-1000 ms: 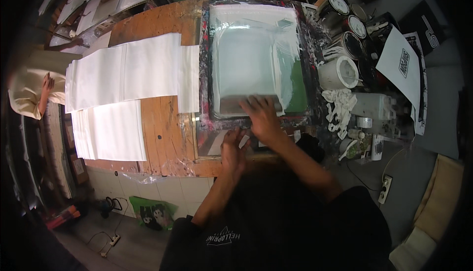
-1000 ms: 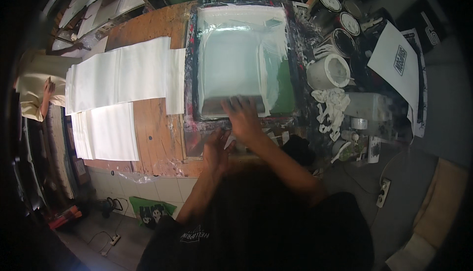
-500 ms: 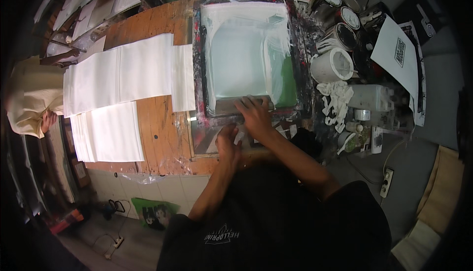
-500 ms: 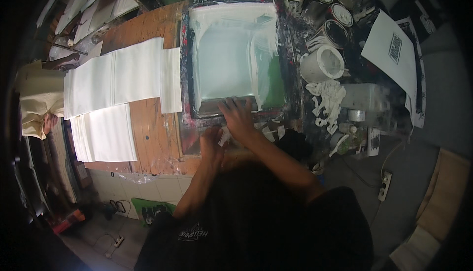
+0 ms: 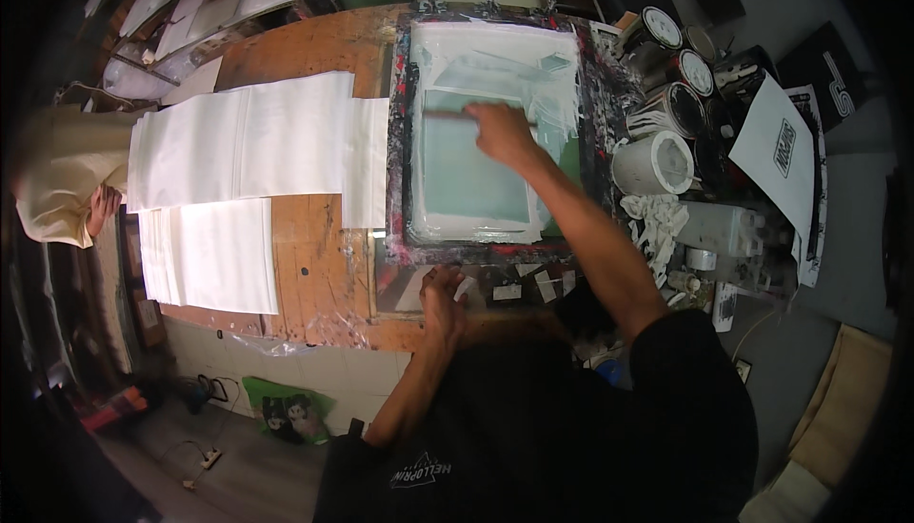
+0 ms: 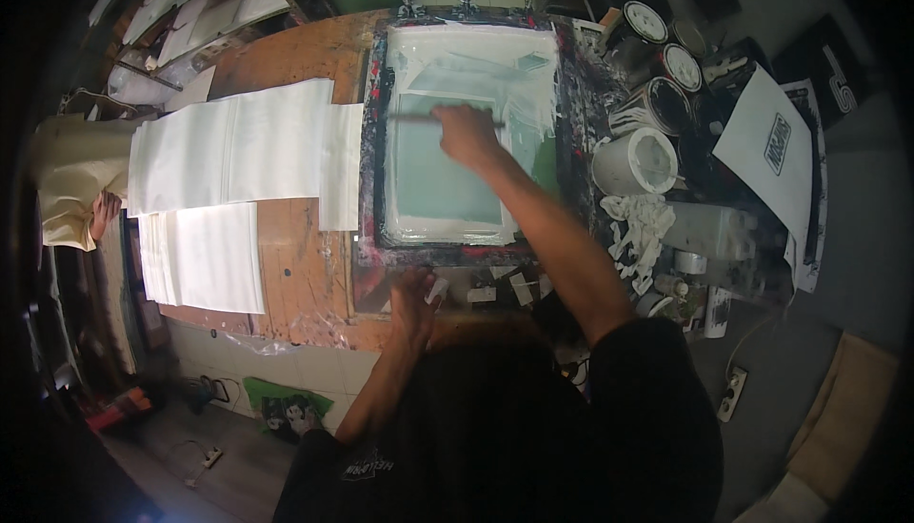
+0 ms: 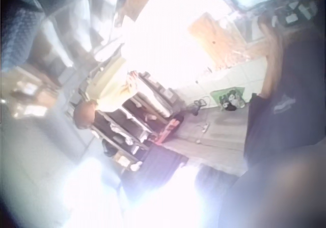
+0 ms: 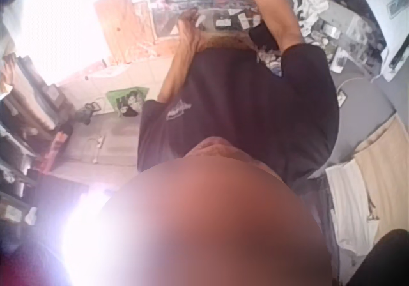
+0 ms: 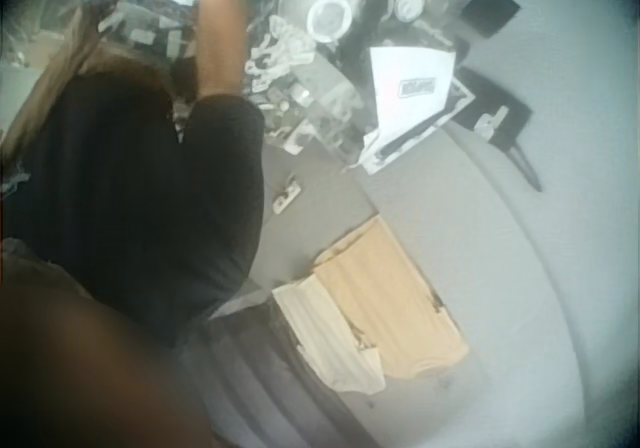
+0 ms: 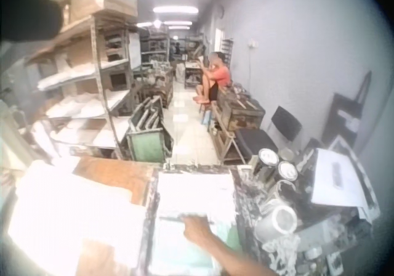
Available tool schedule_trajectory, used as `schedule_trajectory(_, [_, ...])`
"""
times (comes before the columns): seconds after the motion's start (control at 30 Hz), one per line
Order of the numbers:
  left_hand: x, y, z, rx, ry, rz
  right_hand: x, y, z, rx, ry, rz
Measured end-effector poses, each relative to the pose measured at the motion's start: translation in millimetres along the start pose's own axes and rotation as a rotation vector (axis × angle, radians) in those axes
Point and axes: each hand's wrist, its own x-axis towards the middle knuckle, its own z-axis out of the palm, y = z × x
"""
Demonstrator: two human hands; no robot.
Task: The person performs screen printing on white fabric using a squeegee and ink. They repeatedly pull ink across a screen, lift the screen to reveal printed fabric, and place new fabric under the screen. The process is repeated multiple times.
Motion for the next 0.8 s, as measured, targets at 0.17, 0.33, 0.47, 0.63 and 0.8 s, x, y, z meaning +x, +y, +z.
schedule_trajectory(0.17, [-13.9, 6.7, -2.0, 0.002, -0.069, 0.034, -158.2, -74.4, -19.8, 0.121, 0.004, -0.089])
schedule_trajectory(0.33, [-47.0, 37.8, 14.7, -0.034, -0.227, 0.190, -184.5, -105.3, -33.1, -0.047, 0.303, -0.178])
schedule_trajectory(0.47, [-88.7, 81.8, 47.9, -0.087, -0.397, 0.398, -151.5, -115.3, -91.0, -0.095, 0.431, -0.267])
schedule_trajectory(0.63, [-67.1, 150.0, 83.3, 0.510, -0.422, 0.907, -86.5, -119.8, -184.8, -0.198, 0.467, -0.334])
schedule_trajectory(0.8, [114.8, 133.0, 44.1, 1.429, 0.659, 1.485, -32.9, -128.2, -250.8, -0.097, 0.410, -0.250])
